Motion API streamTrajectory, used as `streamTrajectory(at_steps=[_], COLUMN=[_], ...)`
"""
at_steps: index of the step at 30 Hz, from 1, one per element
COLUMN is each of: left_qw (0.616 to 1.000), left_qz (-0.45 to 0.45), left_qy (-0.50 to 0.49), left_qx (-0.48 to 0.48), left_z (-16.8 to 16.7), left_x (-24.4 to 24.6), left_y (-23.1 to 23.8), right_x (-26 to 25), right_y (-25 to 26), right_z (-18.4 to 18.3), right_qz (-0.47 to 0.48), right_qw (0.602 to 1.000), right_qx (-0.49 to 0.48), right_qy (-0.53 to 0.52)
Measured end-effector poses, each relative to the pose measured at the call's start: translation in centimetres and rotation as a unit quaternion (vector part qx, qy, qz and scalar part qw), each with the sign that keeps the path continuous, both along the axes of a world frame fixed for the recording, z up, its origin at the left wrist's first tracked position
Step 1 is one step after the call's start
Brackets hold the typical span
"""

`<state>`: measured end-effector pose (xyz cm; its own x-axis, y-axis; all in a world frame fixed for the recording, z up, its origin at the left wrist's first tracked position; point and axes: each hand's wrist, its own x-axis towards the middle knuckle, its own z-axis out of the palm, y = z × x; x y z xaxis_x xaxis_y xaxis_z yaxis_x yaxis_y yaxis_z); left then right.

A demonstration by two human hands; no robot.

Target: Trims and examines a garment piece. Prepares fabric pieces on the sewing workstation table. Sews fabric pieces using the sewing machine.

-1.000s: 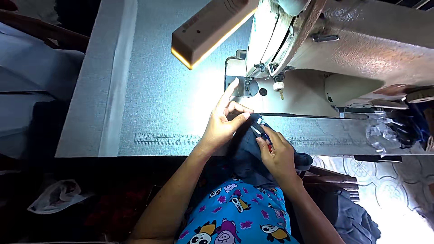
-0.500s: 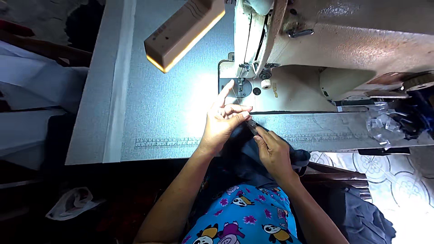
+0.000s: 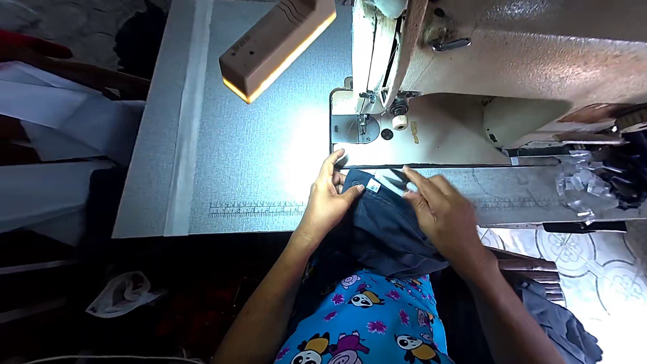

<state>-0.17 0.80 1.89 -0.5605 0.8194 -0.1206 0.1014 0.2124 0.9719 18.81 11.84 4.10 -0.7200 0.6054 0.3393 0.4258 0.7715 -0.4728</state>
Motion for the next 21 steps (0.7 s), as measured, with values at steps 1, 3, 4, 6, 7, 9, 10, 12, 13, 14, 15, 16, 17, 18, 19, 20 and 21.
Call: streamTrajectory(at_steps=[1,3,4,6,7,9,10,12,13,14,15,16,17,18,19,20,21], left_qw=[1.000,1.000,1.000,1.000,1.000,1.000,1.000,1.000,1.000,0.999,0.998,0.996,0.992,0.988,0.984,0.981,0.979], left_qz=[0.004,0.008,0.011,0.015,0.016,0.018,0.017,0.017,0.017,0.017,0.018,0.017,0.016,0.017,0.016,0.018,0.022], left_qy=[-0.005,-0.009,-0.010,-0.014,-0.014,-0.012,-0.012,-0.009,-0.001,0.013,0.033,0.052,0.073,0.087,0.099,0.106,0.109], left_qx=[0.000,0.001,0.002,0.004,0.009,0.017,0.019,0.021,0.024,0.032,0.049,0.073,0.101,0.126,0.145,0.160,0.168], left_z=[0.0,0.1,0.1,0.1,0.1,0.1,0.1,0.0,-0.1,-0.3,-0.7,-1.1,-1.6,-2.0,-2.3,-2.5,-2.7], left_x=[0.0,0.2,0.2,0.3,0.4,0.5,0.5,0.6,0.6,0.7,0.7,0.7,0.8,1.0,1.1,1.2,1.3], left_y=[0.0,0.0,0.1,0.1,0.0,0.0,-0.1,-0.2,-0.2,-0.3,-0.5,-0.6,-0.7,-0.8,-0.8,-0.9,-0.9], right_x=[-0.2,-0.9,-1.3,-2.0,-2.3,-2.7,-2.8,-3.0,-3.0,-3.0,-2.9,-2.8,-2.7,-2.6,-2.6,-2.6,-2.7], right_y=[0.6,1.7,2.1,2.4,2.4,2.3,2.3,2.3,2.4,2.5,2.7,2.9,3.2,3.4,3.7,3.9,4.2], right_z=[0.3,0.2,0.1,-0.1,-0.2,-0.3,-0.4,-0.6,-0.7,-0.7,-0.7,-0.7,-0.7,-0.8,-0.9,-1.1,-1.2], right_qz=[-0.002,0.015,0.033,0.062,0.072,0.092,0.100,0.110,0.112,0.114,0.113,0.110,0.106,0.105,0.108,0.119,0.136], right_qw=[0.996,0.979,0.971,0.959,0.955,0.950,0.948,0.946,0.946,0.948,0.951,0.954,0.957,0.959,0.958,0.957,0.954], right_qx=[0.077,0.186,0.219,0.261,0.273,0.287,0.291,0.298,0.298,0.292,0.282,0.271,0.263,0.258,0.259,0.259,0.258], right_qy=[-0.037,-0.079,-0.088,-0.088,-0.085,-0.083,-0.081,-0.070,-0.064,-0.060,-0.057,-0.057,-0.059,-0.060,-0.059,-0.061,-0.063])
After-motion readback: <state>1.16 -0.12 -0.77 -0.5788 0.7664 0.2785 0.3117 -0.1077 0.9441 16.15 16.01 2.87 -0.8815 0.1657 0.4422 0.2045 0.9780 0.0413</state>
